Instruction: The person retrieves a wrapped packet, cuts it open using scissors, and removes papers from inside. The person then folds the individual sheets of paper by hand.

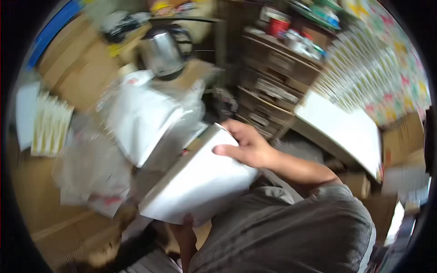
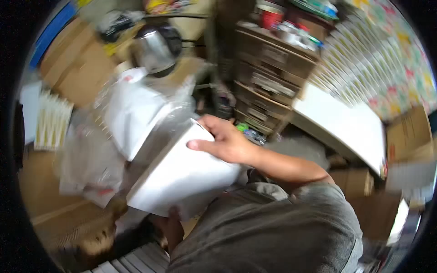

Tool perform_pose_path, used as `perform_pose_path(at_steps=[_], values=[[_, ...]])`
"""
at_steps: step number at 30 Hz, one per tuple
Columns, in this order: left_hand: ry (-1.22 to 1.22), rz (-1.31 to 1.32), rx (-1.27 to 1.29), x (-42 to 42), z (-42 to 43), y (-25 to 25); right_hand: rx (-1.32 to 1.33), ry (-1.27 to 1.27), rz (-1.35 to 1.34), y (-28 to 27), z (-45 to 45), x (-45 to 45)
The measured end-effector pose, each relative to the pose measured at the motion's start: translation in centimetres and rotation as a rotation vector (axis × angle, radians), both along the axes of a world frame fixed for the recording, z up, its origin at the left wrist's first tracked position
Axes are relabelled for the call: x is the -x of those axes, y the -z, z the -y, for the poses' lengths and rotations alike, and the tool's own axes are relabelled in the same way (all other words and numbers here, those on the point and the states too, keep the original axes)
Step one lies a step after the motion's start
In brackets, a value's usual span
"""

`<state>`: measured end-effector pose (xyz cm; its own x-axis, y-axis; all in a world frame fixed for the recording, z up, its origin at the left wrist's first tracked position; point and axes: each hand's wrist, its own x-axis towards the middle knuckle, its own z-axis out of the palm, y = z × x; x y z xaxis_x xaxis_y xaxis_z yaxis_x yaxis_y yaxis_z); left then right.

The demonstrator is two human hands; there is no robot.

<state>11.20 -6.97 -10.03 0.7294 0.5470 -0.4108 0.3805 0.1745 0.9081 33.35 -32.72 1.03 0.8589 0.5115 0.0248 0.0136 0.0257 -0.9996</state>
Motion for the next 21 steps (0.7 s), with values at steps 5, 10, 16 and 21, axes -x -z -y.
perform_pose_path(at_steps=[5, 10, 16, 21], values=[[0.263, 0.119, 0.059, -5.1, 4.4, 1.0, -0.085, 0.487, -0.251, 9.7, 10.0, 2.8], [0.648, 0.292, -0.153, -11.5, 20.2, -1.2, -0.091, 0.724, -0.516, 14.9, 25.0, 7.1], [1.019, 0.325, -0.644, -14.3, 40.6, -0.8, -0.620, 0.930, -0.746, 22.2, 41.3, 13.7], [1.364, 0.651, -0.683, -16.3, 53.9, -2.4, -0.913, 1.122, -0.772, 22.9, 51.1, 17.0]])
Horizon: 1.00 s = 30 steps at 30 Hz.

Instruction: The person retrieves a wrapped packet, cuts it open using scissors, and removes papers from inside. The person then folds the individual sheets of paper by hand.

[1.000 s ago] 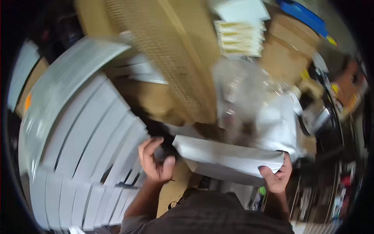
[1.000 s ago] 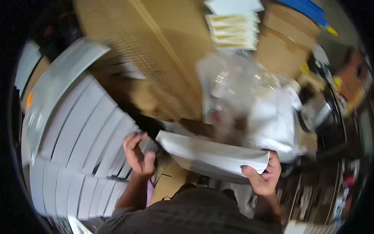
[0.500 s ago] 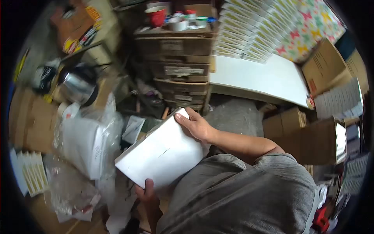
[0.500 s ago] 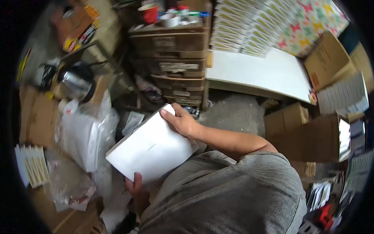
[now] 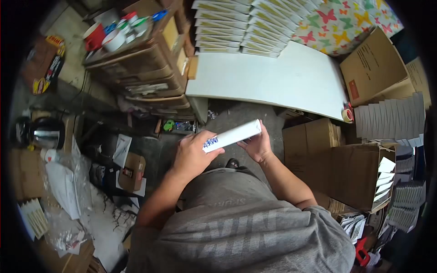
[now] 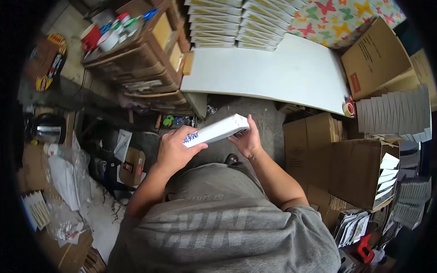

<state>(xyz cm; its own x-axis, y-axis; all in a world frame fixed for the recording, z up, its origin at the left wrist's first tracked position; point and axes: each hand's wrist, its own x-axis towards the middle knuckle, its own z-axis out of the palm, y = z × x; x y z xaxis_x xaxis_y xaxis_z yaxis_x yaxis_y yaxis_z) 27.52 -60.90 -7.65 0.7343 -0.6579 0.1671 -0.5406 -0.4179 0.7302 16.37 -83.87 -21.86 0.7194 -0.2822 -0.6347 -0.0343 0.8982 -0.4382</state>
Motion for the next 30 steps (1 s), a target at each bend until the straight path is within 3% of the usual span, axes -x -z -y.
perform_pose_path(at_steps=[5, 10, 14, 16, 19, 22, 24, 30], values=[[0.248, 0.155, 0.006, -3.7, 9.5, -0.5, 0.050, 0.234, 0.032, 1.5, 7.8, -1.2], [0.309, -0.001, 0.104, -10.3, 17.8, 1.1, 0.159, 0.438, 0.163, -1.1, 17.4, -1.1], [0.208, -0.557, 0.215, -17.8, 23.5, 11.4, 1.424, 0.226, -0.112, -9.0, 22.0, -2.5], [0.199, -0.666, 0.230, -19.7, 25.4, 14.8, 1.872, 0.052, -0.105, -12.1, 23.2, -4.4], [0.093, -0.922, 0.282, -22.8, 28.0, 18.6, 1.716, -0.005, -0.232, -7.5, 25.7, -7.2], [0.093, -0.897, 0.129, -24.4, 28.3, 21.4, 1.479, -0.054, -0.361, 0.3, 28.3, -7.7], [0.173, -0.745, 0.048, -24.7, 28.4, 21.9, 1.282, -0.039, -0.225, 5.6, 29.2, -7.5], [0.040, -0.734, 0.045, -23.5, 29.4, 20.0, 1.555, -0.211, -0.092, 11.7, 33.8, -7.8]])
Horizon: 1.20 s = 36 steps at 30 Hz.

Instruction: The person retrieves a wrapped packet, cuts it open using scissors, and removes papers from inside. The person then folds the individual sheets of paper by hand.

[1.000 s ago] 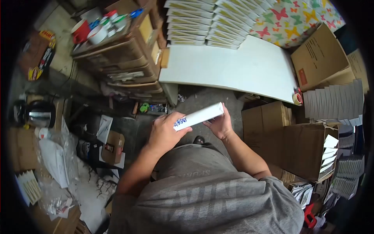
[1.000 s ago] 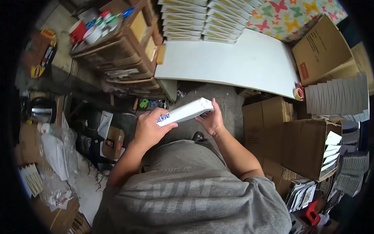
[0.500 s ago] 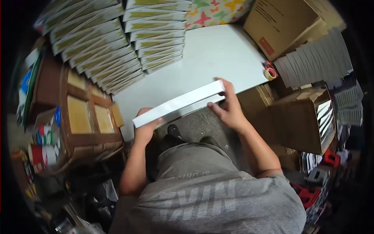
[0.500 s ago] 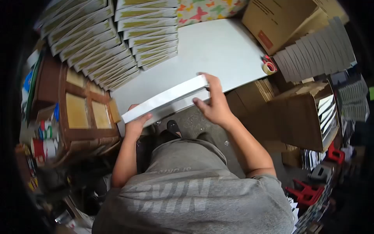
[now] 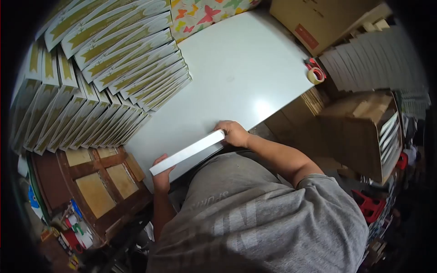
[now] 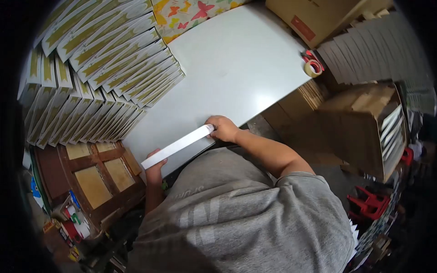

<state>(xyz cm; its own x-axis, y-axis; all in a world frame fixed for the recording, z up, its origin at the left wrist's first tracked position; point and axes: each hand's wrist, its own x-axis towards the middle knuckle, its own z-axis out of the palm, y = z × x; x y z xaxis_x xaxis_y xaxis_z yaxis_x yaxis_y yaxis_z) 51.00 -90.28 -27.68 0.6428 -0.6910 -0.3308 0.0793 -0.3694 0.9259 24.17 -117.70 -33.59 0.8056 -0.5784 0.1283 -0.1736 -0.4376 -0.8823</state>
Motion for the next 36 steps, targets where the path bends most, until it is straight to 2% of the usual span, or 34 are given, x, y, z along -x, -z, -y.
perform_pose_path(at_steps=[4, 5, 7, 9, 11, 12, 14, 16, 19, 21, 25, 29, 30, 31, 32, 34, 35, 36], values=[[0.023, 0.294, -0.192, 1.2, 0.8, -2.8, -0.128, -0.241, 0.069, -11.0, 3.4, -0.9], [-0.026, 0.299, -0.206, 1.7, 0.7, -2.8, -0.135, -0.291, 0.076, -13.3, 4.5, -1.3], [-0.034, 0.006, 0.141, 2.5, 0.8, -0.8, 0.004, -0.376, 0.122, -17.9, 6.5, -1.7], [-0.045, -0.253, 0.515, 3.5, 0.4, 0.8, 0.140, -0.464, 0.181, -19.9, 7.8, -2.1], [-0.175, 0.074, 0.375, 7.6, 2.7, -1.7, 0.181, -0.570, 0.175, -19.7, 8.6, -2.7], [-0.224, 0.090, 0.373, 8.3, 3.0, -1.3, 0.235, -0.620, 0.156, -19.5, 9.1, -3.0], [-0.254, -0.217, 0.747, 9.6, 3.2, 0.5, 0.354, -0.715, 0.120, -19.5, 10.1, -3.6], [-0.103, 0.148, 0.097, 11.8, 3.6, -0.3, 0.355, -0.775, 0.154, -19.5, 10.4, -3.9], [-0.176, 0.085, 0.104, 14.6, 5.0, 0.6, 0.350, -0.780, 0.234, -19.6, 10.3, -4.5], [-0.309, -0.069, -0.244, 15.9, 5.7, 2.3, 0.308, -0.823, 0.231, -19.5, 10.1, -4.9], [-0.273, -0.078, -0.188, 15.5, 5.7, 4.3, 0.232, -0.806, 0.196, -19.7, 10.6, -5.3], [-0.589, -0.737, 0.057, 14.5, 5.5, 1.2, -0.216, -0.582, 0.112, -21.1, 10.4, -3.8], [-0.590, -0.761, 0.184, 14.4, 4.5, 1.1, -0.208, -0.556, 0.116, -20.9, 10.4, -3.4], [-0.586, -0.790, 0.308, 13.9, 3.6, 0.9, -0.367, -0.455, 0.125, -20.2, 10.6, -2.9], [-0.553, -0.796, 0.302, 12.7, 3.9, -0.9, -0.521, -0.350, 0.138, -19.4, 10.6, -2.3], [-0.580, -0.557, 0.505, 10.9, 4.2, -5.7, -0.825, -0.155, 0.163, -17.7, 9.9, -1.8], [-0.571, -0.568, 0.506, 10.0, 3.9, -8.5, -0.819, -0.144, 0.160, -16.4, 8.7, -1.8], [-0.437, -0.386, 0.372, 8.9, 3.8, -11.9, -0.825, -0.095, 0.118, -14.5, 7.3, -1.7]])
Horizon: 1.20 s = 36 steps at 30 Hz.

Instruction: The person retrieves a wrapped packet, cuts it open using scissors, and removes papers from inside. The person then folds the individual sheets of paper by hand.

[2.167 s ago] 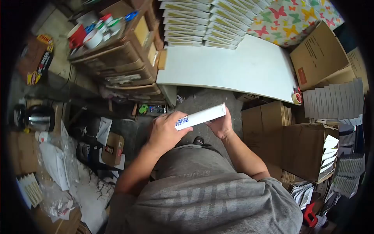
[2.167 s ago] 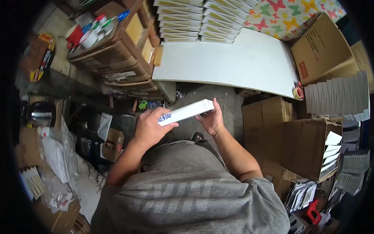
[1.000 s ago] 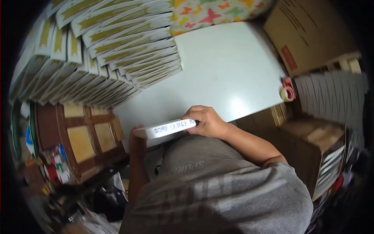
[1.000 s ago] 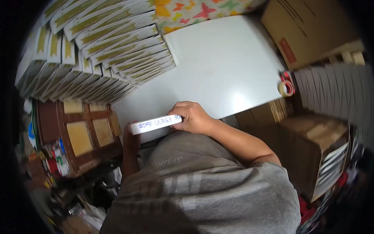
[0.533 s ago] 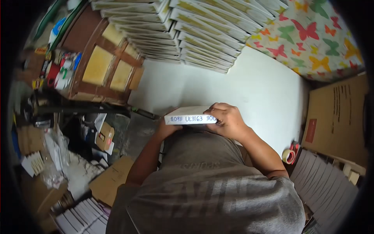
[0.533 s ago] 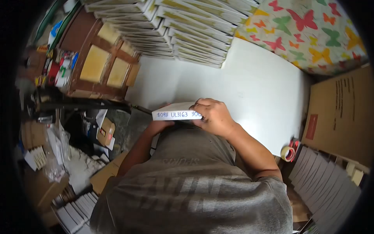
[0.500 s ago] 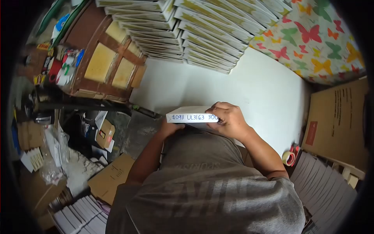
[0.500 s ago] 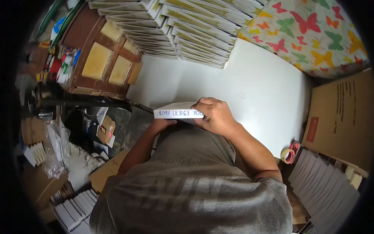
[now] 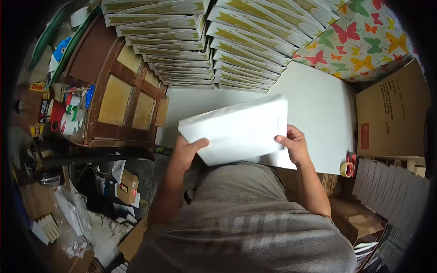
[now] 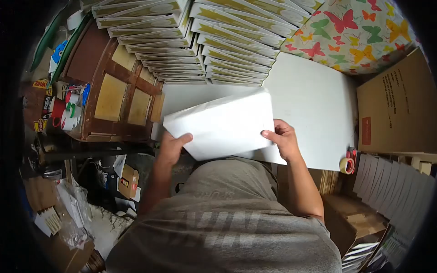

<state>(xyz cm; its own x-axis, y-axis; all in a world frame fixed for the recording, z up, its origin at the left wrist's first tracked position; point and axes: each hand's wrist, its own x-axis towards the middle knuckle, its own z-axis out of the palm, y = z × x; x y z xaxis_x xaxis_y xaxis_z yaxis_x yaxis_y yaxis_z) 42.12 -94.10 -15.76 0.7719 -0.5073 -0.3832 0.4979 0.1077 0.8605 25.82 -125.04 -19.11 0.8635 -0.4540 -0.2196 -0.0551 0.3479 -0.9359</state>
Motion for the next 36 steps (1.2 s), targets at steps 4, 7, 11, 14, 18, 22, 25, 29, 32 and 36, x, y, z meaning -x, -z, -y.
perform_pose_path(at_steps=[4, 7, 11, 14, 18, 22, 25, 29, 32, 36], values=[[0.376, 0.554, -0.395, -4.6, 0.4, -6.3, 0.017, 0.085, -0.159, 2.7, -3.6, -0.5], [0.690, 1.126, -0.667, -5.5, 2.6, -5.5, 0.304, -0.181, -0.491, -1.7, -7.4, -0.5], [0.850, 1.293, -0.696, -6.8, 2.5, -4.0, 0.456, -0.374, -0.368, -12.3, -11.8, 0.5], [0.765, 1.105, -0.664, -10.3, -0.8, -6.3, 0.579, -0.538, 0.130, -19.4, -14.7, -1.7], [0.832, 0.899, -0.767, -15.3, -5.6, -6.6, 0.773, -0.616, 0.642, -24.1, -17.8, -4.5], [0.775, 0.833, -0.779, -12.6, -4.3, -6.9, 0.818, -0.532, 0.529, -23.6, -16.7, -2.2], [0.623, 1.065, -0.711, -10.5, -5.7, -5.0, 0.885, -0.525, 0.535, -23.7, -14.5, -1.0], [0.496, 1.249, -0.827, -6.4, -3.1, -3.6, 0.962, -0.429, 0.440, -23.2, -11.3, -3.9], [0.389, 1.369, -0.833, -3.6, -2.3, -2.1, 0.978, -0.363, 0.359, -22.6, -8.7, -3.2], [0.143, 1.459, -0.899, -3.5, -2.4, -0.3, 1.034, -0.362, 0.407, -22.4, -9.8, -0.6]])
